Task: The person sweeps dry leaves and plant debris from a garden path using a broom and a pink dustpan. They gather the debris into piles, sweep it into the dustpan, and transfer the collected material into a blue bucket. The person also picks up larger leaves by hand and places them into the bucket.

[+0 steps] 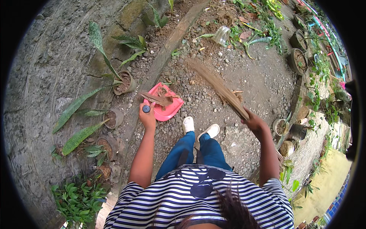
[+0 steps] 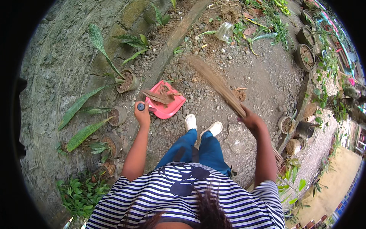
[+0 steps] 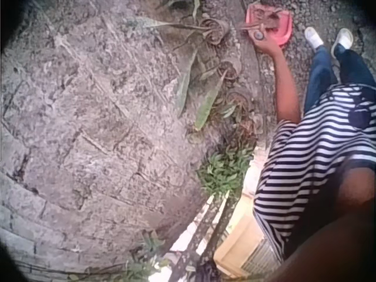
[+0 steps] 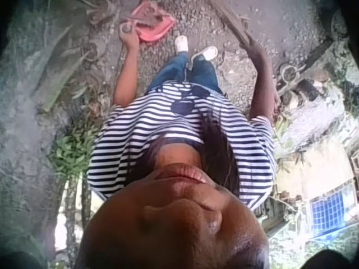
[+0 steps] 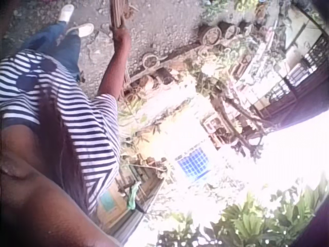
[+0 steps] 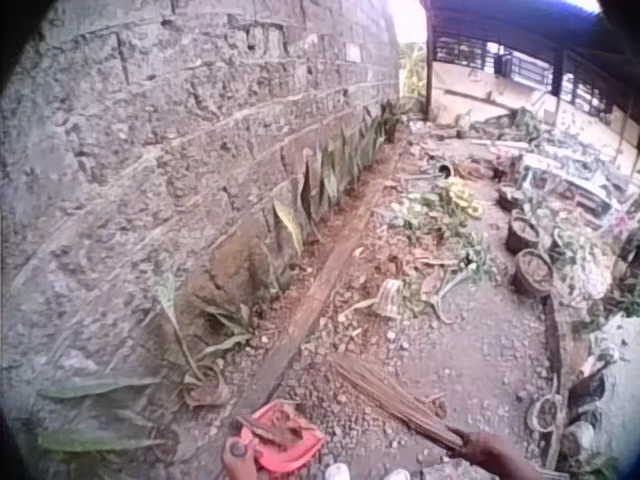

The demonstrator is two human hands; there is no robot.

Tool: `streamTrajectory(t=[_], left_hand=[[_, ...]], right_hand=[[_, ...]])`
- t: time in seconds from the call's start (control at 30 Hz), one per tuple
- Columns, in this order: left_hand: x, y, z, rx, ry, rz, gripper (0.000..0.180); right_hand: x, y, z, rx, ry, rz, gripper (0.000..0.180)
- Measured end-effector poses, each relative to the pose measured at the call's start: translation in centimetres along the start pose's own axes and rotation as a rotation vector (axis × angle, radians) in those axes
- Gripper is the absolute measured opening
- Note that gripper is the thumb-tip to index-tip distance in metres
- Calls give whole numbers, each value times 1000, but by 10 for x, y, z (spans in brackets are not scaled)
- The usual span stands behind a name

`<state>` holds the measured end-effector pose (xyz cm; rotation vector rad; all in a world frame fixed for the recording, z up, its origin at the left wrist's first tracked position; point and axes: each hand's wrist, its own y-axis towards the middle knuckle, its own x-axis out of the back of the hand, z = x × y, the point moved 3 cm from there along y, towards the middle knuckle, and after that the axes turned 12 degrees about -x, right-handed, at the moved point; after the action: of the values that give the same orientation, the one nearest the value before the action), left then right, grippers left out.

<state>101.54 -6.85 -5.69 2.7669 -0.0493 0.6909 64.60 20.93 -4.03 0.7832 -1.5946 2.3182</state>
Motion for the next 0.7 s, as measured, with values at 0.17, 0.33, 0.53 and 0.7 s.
streamTrajectory(t=[0.17,0.33,0.53,0.7], left_hand=[[-1,-1,3,-71,36,21,30],[8,-2,-2,9,7,14,30],[21,-8,17,26,-112,93,26],[31,-11,34,35,-43,166,22]], right_hand=[[-53,45,87,-201,-249,129,68],[-98,-28,91,-42,-458,342,69],[-48,-118,-39,-487,185,517,74],[-77,-188,-197,-313,456,5,74]])
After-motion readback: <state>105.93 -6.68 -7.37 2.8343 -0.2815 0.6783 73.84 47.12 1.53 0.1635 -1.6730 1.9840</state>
